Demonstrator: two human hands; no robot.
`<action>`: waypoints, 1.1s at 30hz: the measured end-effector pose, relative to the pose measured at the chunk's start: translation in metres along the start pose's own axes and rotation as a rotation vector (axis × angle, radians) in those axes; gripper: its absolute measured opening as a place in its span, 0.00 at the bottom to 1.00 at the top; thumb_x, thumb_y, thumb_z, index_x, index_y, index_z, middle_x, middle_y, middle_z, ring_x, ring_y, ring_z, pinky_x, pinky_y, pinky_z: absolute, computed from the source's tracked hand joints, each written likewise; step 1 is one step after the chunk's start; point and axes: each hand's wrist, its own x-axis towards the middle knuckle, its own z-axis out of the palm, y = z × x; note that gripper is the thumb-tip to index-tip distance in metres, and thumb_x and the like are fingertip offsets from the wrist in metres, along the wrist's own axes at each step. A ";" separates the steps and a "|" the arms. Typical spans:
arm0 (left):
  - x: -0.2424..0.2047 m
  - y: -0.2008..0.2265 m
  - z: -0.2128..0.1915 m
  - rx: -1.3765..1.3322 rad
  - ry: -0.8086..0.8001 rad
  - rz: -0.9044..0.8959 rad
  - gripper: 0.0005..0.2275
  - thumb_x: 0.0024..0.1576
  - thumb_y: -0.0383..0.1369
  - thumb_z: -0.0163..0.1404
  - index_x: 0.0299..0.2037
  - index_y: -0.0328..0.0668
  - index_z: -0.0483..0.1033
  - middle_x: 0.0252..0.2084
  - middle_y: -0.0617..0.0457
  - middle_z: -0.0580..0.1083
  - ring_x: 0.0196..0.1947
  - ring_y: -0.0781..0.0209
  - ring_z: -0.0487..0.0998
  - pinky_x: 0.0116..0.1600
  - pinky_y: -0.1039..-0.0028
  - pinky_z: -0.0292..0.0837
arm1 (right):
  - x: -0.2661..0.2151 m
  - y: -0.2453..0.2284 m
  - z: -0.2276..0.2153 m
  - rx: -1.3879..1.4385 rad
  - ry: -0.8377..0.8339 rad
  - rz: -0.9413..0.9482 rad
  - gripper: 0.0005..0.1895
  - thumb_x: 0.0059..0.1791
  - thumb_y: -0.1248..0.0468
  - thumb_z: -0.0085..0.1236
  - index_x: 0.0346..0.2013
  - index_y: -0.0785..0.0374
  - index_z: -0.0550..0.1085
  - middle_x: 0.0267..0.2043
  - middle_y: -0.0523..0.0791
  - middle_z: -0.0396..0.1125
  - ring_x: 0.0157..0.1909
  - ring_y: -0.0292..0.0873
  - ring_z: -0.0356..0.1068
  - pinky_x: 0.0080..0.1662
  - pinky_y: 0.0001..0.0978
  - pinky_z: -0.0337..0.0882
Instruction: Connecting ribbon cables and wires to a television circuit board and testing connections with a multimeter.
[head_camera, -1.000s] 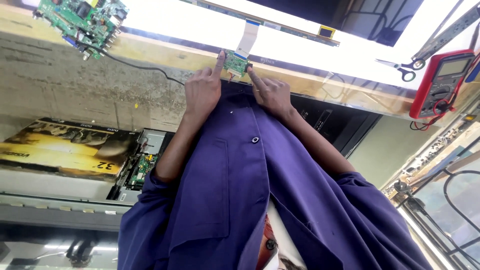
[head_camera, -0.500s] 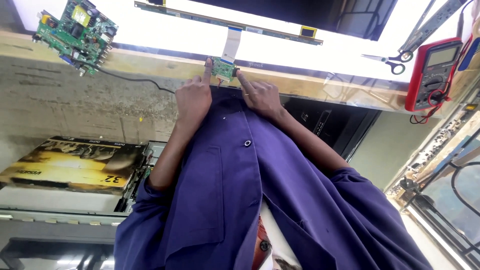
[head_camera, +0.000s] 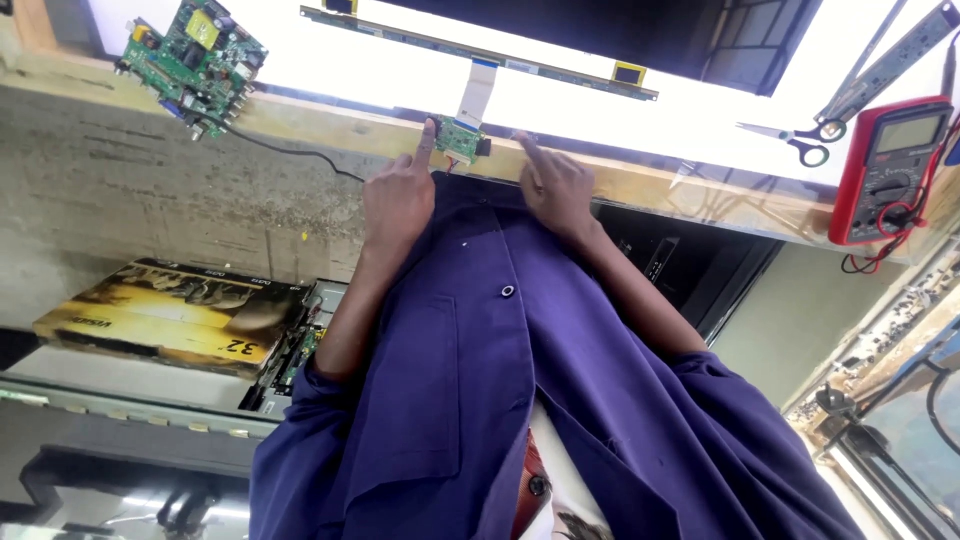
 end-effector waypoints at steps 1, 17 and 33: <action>-0.003 0.002 -0.003 0.004 0.005 -0.020 0.29 0.57 0.31 0.41 0.72 0.57 0.53 0.30 0.52 0.74 0.30 0.53 0.79 0.31 0.57 0.78 | 0.000 0.008 -0.004 0.011 -0.005 -0.017 0.24 0.47 0.65 0.53 0.59 0.52 0.73 0.23 0.43 0.70 0.24 0.45 0.71 0.28 0.33 0.69; -0.091 -0.093 0.015 -0.958 0.564 -0.466 0.14 0.59 0.30 0.48 0.55 0.54 0.75 0.18 0.57 0.72 0.19 0.64 0.73 0.25 0.78 0.68 | 0.032 -0.017 -0.015 -0.275 0.174 -0.142 0.24 0.40 0.68 0.61 0.51 0.61 0.73 0.47 0.46 0.61 0.52 0.52 0.59 0.50 0.45 0.60; -0.112 -0.555 0.418 -0.916 -0.545 -0.670 0.14 0.56 0.40 0.54 0.47 0.43 0.80 0.49 0.50 0.76 0.51 0.50 0.75 0.48 0.61 0.75 | 0.365 -0.509 0.416 0.030 -0.722 -0.955 0.16 0.59 0.60 0.41 0.50 0.70 0.71 0.50 0.56 0.68 0.53 0.56 0.66 0.53 0.51 0.66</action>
